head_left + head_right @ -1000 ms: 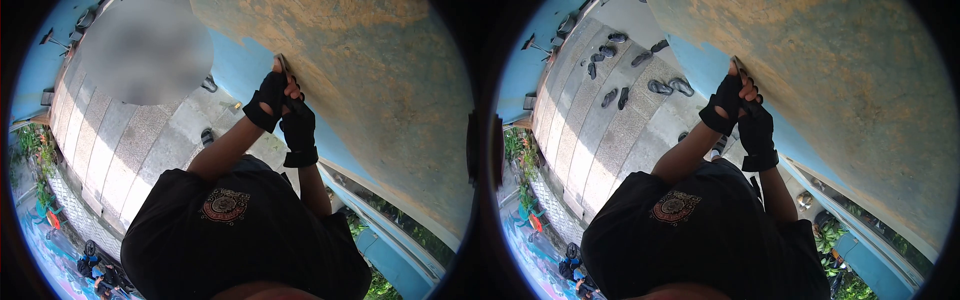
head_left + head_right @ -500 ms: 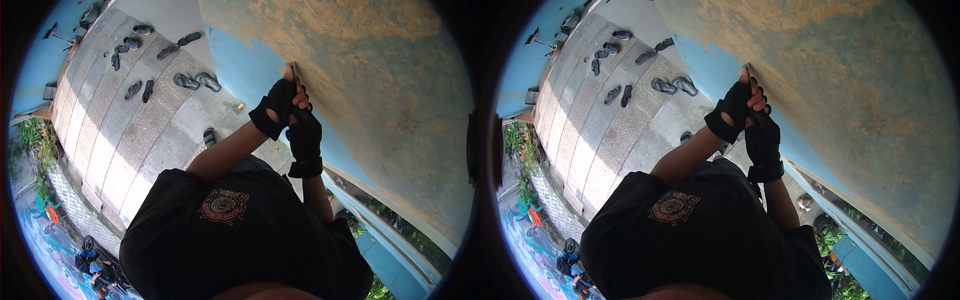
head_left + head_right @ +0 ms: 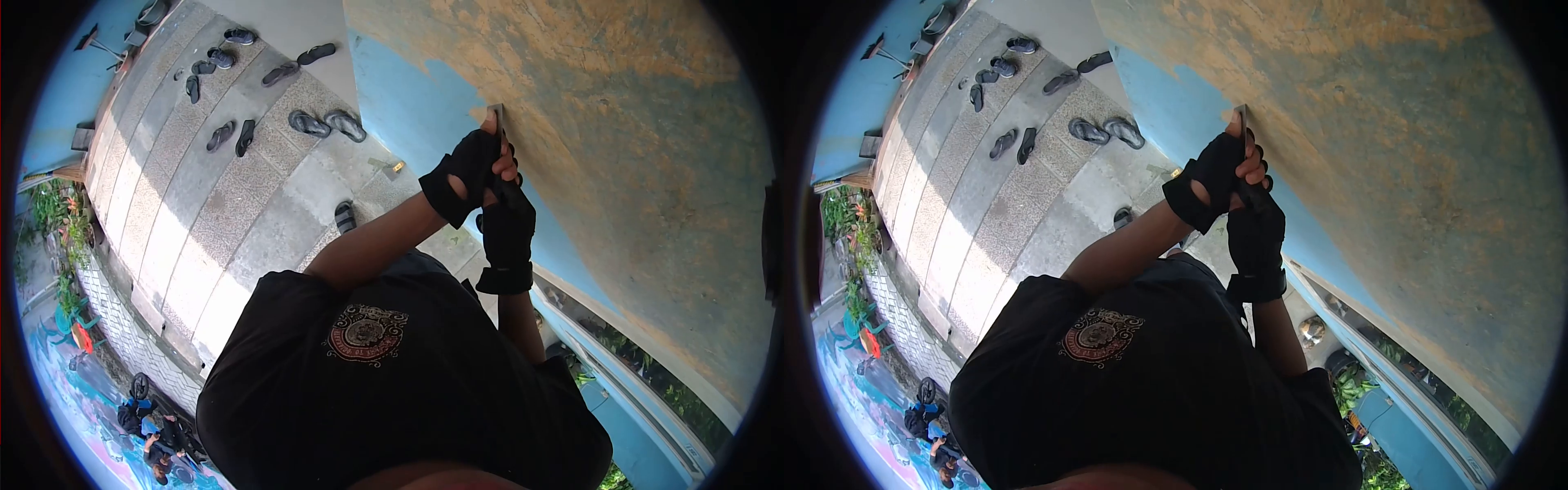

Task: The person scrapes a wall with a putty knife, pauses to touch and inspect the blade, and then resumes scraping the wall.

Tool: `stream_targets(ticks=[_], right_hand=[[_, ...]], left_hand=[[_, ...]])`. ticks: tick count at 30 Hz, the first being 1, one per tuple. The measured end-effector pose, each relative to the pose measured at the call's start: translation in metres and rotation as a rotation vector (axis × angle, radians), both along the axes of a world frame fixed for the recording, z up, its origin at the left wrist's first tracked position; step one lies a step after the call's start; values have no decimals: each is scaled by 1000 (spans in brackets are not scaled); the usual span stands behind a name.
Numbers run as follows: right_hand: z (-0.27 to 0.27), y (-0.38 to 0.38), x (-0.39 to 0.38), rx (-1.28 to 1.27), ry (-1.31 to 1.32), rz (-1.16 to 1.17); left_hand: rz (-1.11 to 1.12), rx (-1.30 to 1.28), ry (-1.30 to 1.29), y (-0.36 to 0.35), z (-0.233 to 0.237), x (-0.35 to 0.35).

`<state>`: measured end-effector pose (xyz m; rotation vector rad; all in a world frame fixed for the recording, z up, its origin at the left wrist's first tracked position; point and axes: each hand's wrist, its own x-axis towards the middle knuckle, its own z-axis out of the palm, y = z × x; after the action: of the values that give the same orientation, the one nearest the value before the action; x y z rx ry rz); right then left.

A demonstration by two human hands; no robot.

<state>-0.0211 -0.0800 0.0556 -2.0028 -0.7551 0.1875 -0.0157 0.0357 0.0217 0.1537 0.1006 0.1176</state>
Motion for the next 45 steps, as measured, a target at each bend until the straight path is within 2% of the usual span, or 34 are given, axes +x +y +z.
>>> stream_targets(ticks=[2,6,7,8,11,15,17,18,20,21,25,27,30,31,32,34,35,36,37,40,45], right_hand=[[4,-1,2,-45,200,-20],[3,-6,2,-26,239,-17],[8,-7,0,-98,38,-7],[5,-5,2,-86,30,-7],[-3,0,4,-55,234,-15],[-5,-6,0,55,164,-8],[-4,-9,1,5,227,-17],[-5,-3,4,8,223,-19],[-8,8,8,49,-7,36],[-6,4,7,-70,120,-2],[3,1,2,-8,167,-30],[4,9,9,15,56,60],[-3,5,5,-52,100,33],[-1,-1,0,-69,-102,31],[1,-2,0,-65,-101,37],[2,-5,2,-34,294,-15],[-1,-3,1,-39,295,-23],[-4,1,1,-31,191,2],[-6,1,1,-21,85,29],[-1,-8,-3,-88,4,33],[-1,-6,1,-124,170,21]], left_hand=[[3,-25,5,3,-4,2],[6,-95,-26,-4,-1,-5],[11,-96,-18,-3,4,-3],[11,-84,-26,1,2,0],[9,-77,-37,5,-9,2],[-1,-33,-30,-2,-5,0],[22,5,-27,-2,-8,3],[20,8,-31,3,-10,6],[111,-80,-29,9,-14,8],[101,-65,-22,9,-12,6],[31,25,-14,-1,-5,3],[84,-7,-12,14,-7,9],[145,-44,0,14,-8,5],[82,-25,9,5,-7,2],[18,-5,17,-1,-7,1],[15,-5,7,2,-11,3],[14,-44,-29,7,-15,5],[15,-85,-63,8,-17,4],[11,-93,-61,5,-17,3],[1,-53,-34,3,-14,1],[65,7,-5,2,-17,2]])
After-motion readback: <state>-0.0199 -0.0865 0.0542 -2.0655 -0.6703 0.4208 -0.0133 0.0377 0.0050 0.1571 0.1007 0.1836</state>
